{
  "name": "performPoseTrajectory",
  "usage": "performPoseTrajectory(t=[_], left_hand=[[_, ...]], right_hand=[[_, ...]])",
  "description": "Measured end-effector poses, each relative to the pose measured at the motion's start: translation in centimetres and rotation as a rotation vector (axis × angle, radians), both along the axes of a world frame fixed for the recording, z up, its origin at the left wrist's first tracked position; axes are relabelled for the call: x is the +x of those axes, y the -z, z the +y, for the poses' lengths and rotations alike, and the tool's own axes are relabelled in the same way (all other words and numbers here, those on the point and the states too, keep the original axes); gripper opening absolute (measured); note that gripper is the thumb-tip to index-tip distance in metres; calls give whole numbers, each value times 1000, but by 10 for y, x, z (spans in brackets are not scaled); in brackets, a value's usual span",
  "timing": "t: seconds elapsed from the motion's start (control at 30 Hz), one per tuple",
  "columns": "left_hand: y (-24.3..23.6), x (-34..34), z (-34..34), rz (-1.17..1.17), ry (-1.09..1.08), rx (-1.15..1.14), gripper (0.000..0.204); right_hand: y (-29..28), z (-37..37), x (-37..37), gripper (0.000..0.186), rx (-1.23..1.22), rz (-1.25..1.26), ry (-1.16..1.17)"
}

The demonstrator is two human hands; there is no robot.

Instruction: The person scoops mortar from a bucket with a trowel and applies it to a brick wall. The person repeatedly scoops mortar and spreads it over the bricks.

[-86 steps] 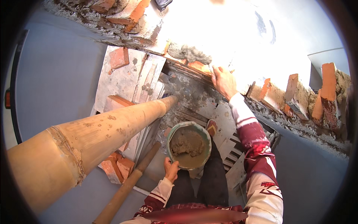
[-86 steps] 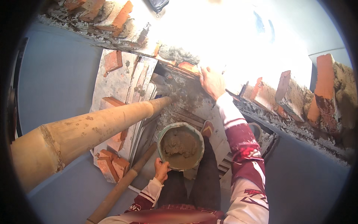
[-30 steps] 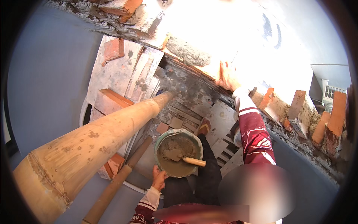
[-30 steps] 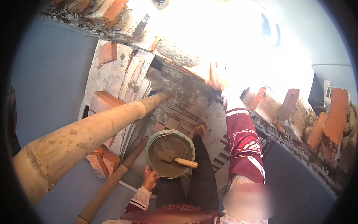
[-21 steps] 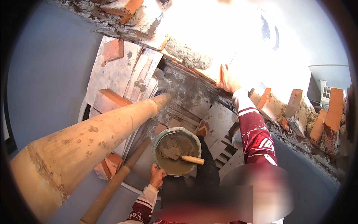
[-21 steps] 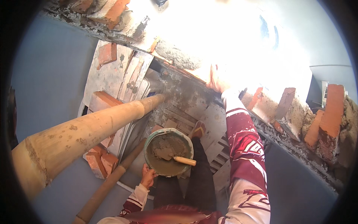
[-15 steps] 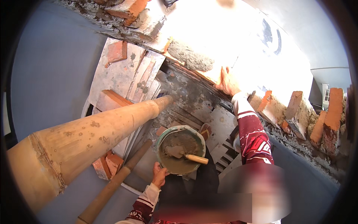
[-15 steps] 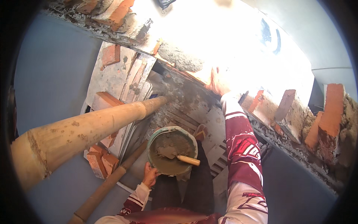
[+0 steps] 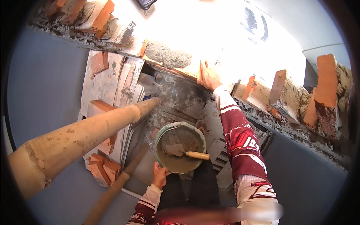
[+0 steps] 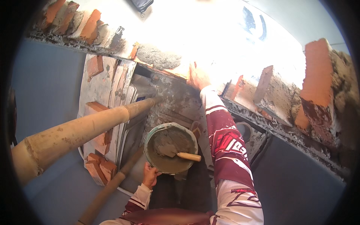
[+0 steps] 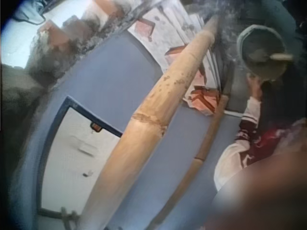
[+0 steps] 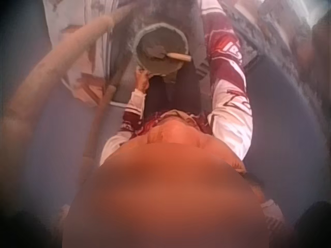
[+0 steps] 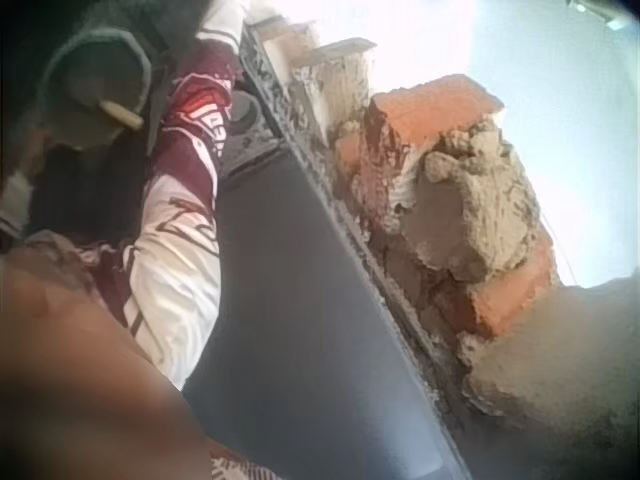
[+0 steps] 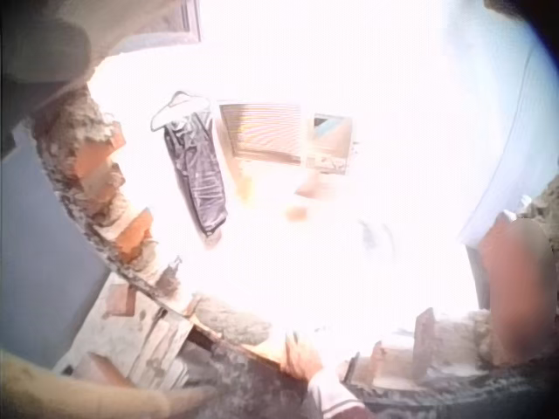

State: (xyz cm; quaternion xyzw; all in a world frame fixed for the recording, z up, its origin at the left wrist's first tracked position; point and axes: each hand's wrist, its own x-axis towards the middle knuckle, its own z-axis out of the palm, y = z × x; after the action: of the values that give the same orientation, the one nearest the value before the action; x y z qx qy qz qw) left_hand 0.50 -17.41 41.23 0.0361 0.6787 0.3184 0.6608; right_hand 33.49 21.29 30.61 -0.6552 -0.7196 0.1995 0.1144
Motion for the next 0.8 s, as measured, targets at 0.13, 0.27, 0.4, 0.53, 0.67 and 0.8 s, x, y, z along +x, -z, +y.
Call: performPoseTrajectory(t=[0.13, 0.27, 0.4, 0.53, 0.67, 0.8], left_hand=[[-13, 7, 8, -4, 31, -16, 34], [5, -2, -2, -15, 26, -21, 35], [10, 0, 7, 18, 16, -17, 33], [10, 5, 29, 45, 34, 44, 25], [13, 2, 44, 47, 83, 114, 25], [17, 0, 53, 105, 133, 199, 26]], right_hand=[[-50, -45, -19, 83, 130, -94, -70], [-78, -189, -29, 69, -205, 213, -145], [-91, -311, -32, 57, -848, 106, -19], [-71, -344, -56, 60, -735, 168, 39], [-68, -339, -78, 50, -663, 73, -198], [-53, -342, -92, 36, -225, 49, -232]])
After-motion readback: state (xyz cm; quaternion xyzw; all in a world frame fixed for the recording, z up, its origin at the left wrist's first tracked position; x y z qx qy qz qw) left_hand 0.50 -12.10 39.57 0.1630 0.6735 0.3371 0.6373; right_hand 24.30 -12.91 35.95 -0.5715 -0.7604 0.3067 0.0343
